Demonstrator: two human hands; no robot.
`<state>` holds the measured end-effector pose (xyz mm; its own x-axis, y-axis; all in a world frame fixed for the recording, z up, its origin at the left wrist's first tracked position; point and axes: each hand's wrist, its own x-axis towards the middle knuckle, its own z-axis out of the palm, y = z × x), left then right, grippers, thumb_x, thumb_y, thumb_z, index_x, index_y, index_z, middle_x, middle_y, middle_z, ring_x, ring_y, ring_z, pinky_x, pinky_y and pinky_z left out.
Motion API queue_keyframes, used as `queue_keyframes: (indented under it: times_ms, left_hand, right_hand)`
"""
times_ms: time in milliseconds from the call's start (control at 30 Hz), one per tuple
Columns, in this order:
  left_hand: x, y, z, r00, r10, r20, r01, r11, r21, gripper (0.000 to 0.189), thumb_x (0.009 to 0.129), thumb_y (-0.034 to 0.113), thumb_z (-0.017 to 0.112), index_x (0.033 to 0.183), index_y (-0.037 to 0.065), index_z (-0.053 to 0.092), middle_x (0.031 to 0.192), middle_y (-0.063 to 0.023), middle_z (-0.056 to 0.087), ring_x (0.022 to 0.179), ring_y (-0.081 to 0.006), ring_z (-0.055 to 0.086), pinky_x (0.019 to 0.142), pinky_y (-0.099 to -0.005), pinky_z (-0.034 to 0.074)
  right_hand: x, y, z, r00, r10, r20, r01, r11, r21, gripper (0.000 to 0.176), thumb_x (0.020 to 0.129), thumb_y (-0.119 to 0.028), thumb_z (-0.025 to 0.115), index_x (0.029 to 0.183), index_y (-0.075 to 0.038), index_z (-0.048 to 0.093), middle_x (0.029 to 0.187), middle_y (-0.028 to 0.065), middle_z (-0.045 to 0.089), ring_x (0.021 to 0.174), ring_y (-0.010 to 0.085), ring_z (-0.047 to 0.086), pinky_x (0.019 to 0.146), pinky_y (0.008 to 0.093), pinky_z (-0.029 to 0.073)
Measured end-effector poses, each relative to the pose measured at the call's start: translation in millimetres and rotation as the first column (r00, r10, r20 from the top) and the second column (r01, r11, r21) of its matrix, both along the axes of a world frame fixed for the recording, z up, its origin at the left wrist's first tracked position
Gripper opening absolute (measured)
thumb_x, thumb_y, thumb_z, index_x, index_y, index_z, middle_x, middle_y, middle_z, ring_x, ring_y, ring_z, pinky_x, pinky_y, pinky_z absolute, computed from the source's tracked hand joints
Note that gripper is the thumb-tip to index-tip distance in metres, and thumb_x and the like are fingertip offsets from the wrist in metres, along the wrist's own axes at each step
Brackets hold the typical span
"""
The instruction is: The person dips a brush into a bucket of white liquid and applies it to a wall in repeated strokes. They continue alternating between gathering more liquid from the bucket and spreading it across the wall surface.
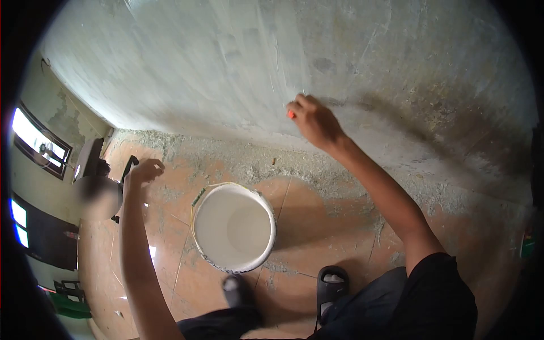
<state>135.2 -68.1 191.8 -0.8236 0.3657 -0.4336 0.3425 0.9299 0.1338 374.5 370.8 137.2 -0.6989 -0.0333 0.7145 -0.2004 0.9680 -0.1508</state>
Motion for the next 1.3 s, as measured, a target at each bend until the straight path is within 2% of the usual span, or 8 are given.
queue_keyframes:
  times_ms: [167,367,500,567,833,967,1167,1300]
  left_hand:
    - [-42,0,4,0.978,-0.009,-0.210,0.063,0.965,0.255,0.023,0.080,0.012,0.058,0.102,0.005,0.062,0.077,-0.0080,0.064,0.065,-0.0128,0.059,0.058,-0.0293,0.049]
    - [-27,-6,-70,0.994,-0.071,0.086,0.032,0.923,0.383,0.018,0.080,0.006,0.058,0.098,0.005,0.061,0.076,-0.0048,0.063,0.057,-0.0129,0.057,0.049,-0.0244,0.044]
    - [-27,-22,-139,0.973,0.119,0.197,-0.155,0.972,0.177,0.017,0.084,0.011,0.054,0.099,0.010,0.062,0.081,-0.0051,0.065,0.062,-0.0139,0.061,0.053,-0.0270,0.048]
    - [-22,-32,-159,0.958,0.157,0.241,-0.185,0.978,0.098,0.019,0.085,0.015,0.053,0.101,0.011,0.063,0.085,-0.0054,0.066,0.066,-0.0155,0.062,0.056,-0.0297,0.049]
    - [-25,-36,-175,0.945,0.194,0.265,-0.193,0.981,-0.027,0.031,0.086,0.026,0.053,0.112,0.009,0.061,0.100,-0.0106,0.066,0.080,-0.0214,0.066,0.067,-0.0374,0.053]
    - [-15,-34,-176,0.954,0.171,0.244,-0.171,0.985,-0.020,0.033,0.085,0.025,0.054,0.112,0.007,0.060,0.097,-0.0110,0.066,0.079,-0.0224,0.066,0.066,-0.0373,0.053]
    - [-14,-32,-176,0.956,0.176,0.235,-0.178,0.984,-0.010,0.032,0.084,0.026,0.056,0.106,0.004,0.063,0.095,-0.0128,0.066,0.080,-0.0247,0.067,0.066,-0.0379,0.054]
    - [-20,-19,-184,0.939,0.189,0.286,-0.186,0.982,-0.036,0.030,0.086,0.026,0.055,0.108,0.007,0.062,0.098,-0.0124,0.066,0.080,-0.0233,0.066,0.065,-0.0358,0.053]
  right_hand:
    - [34,6,87,0.922,-0.024,-0.387,0.069,0.992,0.102,0.004,0.077,-0.003,0.060,0.078,-0.006,0.060,0.080,0.0053,0.057,0.073,0.0171,0.058,0.058,0.0261,0.054]
    - [65,9,139,0.740,0.068,-0.670,0.058,0.985,0.164,0.010,0.078,-0.006,0.065,0.087,-0.006,0.062,0.083,0.0028,0.055,0.071,0.0151,0.058,0.056,0.0267,0.048]
    - [70,0,128,0.879,0.050,-0.475,-0.269,0.874,-0.406,0.013,0.086,-0.014,0.063,0.090,-0.002,0.061,0.082,0.0047,0.059,0.065,0.0112,0.059,0.059,0.0235,0.048]
    - [76,-4,124,0.947,0.101,-0.303,-0.311,0.512,-0.801,0.017,0.088,-0.018,0.060,0.090,-0.001,0.060,0.082,0.0053,0.060,0.068,0.0089,0.059,0.060,0.0238,0.049]
    - [64,-26,120,0.962,0.200,-0.184,-0.218,0.160,-0.963,0.023,0.090,-0.023,0.055,0.093,-0.001,0.060,0.085,0.0058,0.061,0.064,0.0090,0.055,0.062,0.0234,0.049]
    - [59,-32,133,0.968,0.217,-0.128,-0.186,0.273,-0.944,0.022,0.091,-0.023,0.055,0.093,-0.002,0.060,0.085,0.0061,0.061,0.063,0.0081,0.054,0.060,0.0228,0.048]
    - [64,-26,183,0.932,0.056,-0.359,-0.259,0.794,-0.550,0.017,0.089,-0.017,0.059,0.095,-0.001,0.062,0.086,0.0046,0.061,0.066,0.0066,0.054,0.061,0.0219,0.047]
    - [70,-10,188,0.833,0.027,-0.552,0.144,0.954,0.263,0.015,0.082,-0.003,0.064,0.097,-0.002,0.065,0.091,0.0103,0.061,0.080,0.0178,0.060,0.068,0.0249,0.050]
